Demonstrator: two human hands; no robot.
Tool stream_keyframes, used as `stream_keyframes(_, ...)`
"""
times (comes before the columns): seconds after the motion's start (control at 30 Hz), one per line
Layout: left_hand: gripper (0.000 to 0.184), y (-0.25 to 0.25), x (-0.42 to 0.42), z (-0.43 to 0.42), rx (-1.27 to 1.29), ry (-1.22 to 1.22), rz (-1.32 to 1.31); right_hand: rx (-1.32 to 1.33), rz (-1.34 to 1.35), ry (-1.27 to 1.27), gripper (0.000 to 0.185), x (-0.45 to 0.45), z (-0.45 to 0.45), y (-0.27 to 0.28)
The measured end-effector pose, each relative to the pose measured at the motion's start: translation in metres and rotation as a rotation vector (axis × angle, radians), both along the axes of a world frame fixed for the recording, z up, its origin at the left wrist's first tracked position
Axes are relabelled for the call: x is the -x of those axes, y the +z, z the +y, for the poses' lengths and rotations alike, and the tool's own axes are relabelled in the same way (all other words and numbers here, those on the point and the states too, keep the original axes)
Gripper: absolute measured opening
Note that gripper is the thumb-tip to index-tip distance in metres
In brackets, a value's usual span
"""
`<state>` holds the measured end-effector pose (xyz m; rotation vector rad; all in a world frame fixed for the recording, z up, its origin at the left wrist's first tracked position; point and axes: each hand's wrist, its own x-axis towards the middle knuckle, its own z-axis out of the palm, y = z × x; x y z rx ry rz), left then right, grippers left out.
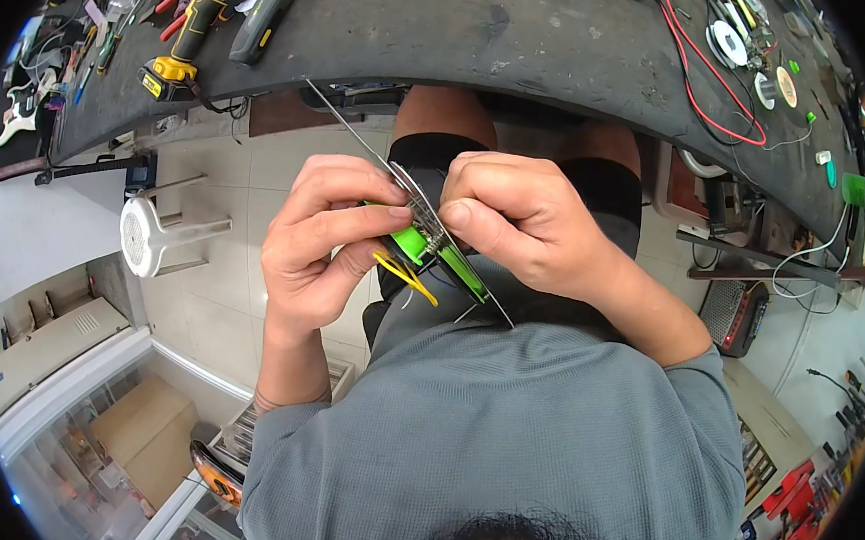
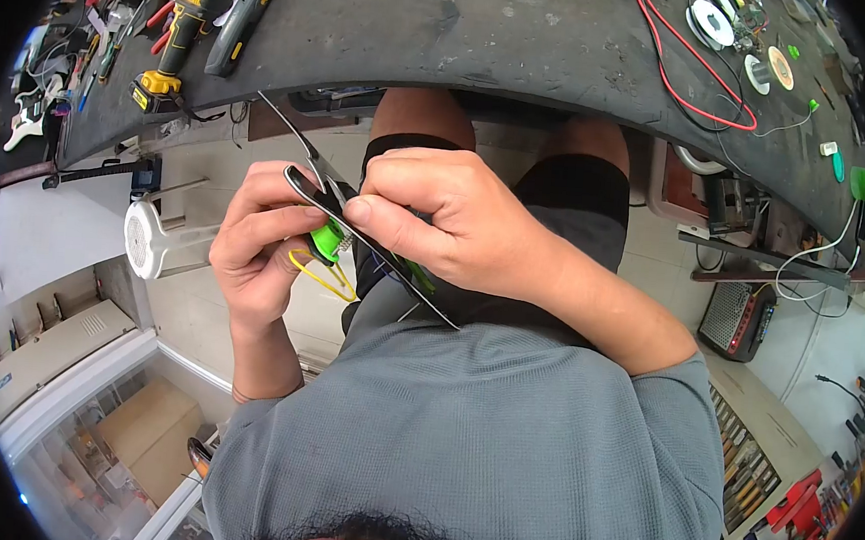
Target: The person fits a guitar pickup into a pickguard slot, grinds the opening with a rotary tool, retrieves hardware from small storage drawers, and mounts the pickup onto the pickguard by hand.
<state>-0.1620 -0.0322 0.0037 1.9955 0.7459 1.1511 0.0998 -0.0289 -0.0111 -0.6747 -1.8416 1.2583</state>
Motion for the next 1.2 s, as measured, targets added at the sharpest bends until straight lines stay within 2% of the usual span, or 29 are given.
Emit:
stream_keyframes(0.1, 0.024, -0.002, 0.001, 0.0, -0.001, 0.003, -0.014, 0.197, 0.194, -0.075, 0.019, 0.01, -0.013, 0.005)
stream_keyframes(0.2, 0.024, -0.003, 0.003, -0.001, 0.013, -0.007, -0.017, 0.346, 0.22, -0.073, 0.014, 0.005, -0.017, 0.01)
stream_keyframes(0.4, 0.025, -0.004, 0.002, 0.001, 0.027, -0.036, -0.042, 0.171, 0.172, -0.071, 0.015, 0.003, -0.012, 0.005)
stream_keyframes(0.6, 0.026, -0.009, -0.004, -0.006, 0.112, 0.012, -0.119, 0.15, 0.106, -0.061, 0.018, 0.004, -0.01, 0.002)
stream_keyframes(0.8, 0.025, -0.009, -0.001, 0.001, -0.015, -0.009, -0.003, 0.371, 0.236, -0.015, 0.024, 0.006, -0.014, -0.001)
stream_keyframes(0.9, 0.025, -0.008, -0.009, 0.003, -0.032, 0.027, -0.015, 0.58, 0.255, 0.016, 0.024, -0.001, -0.012, 0.006)
stream_keyframes(1.0, 0.027, -0.014, -0.019, 0.009, 0.042, 0.064, -0.071, 0.34, 0.245, -0.114, 0.022, -0.003, -0.009, -0.01)
stream_keyframes(1.03, 0.028, -0.015, -0.022, 0.013, 0.059, 0.053, -0.066, 0.413, 0.328, -0.185, 0.022, -0.001, -0.014, -0.006)
stream_keyframes(1.1, 0.03, -0.018, -0.032, 0.017, 0.122, 0.057, -0.083, 0.405, 0.308, -0.265, 0.025, -0.004, -0.014, -0.01)
stream_keyframes(1.2, 0.031, -0.013, -0.047, 0.027, 0.058, 0.095, 0.036, 0.407, 0.243, -0.328, 0.029, -0.016, -0.016, -0.011)
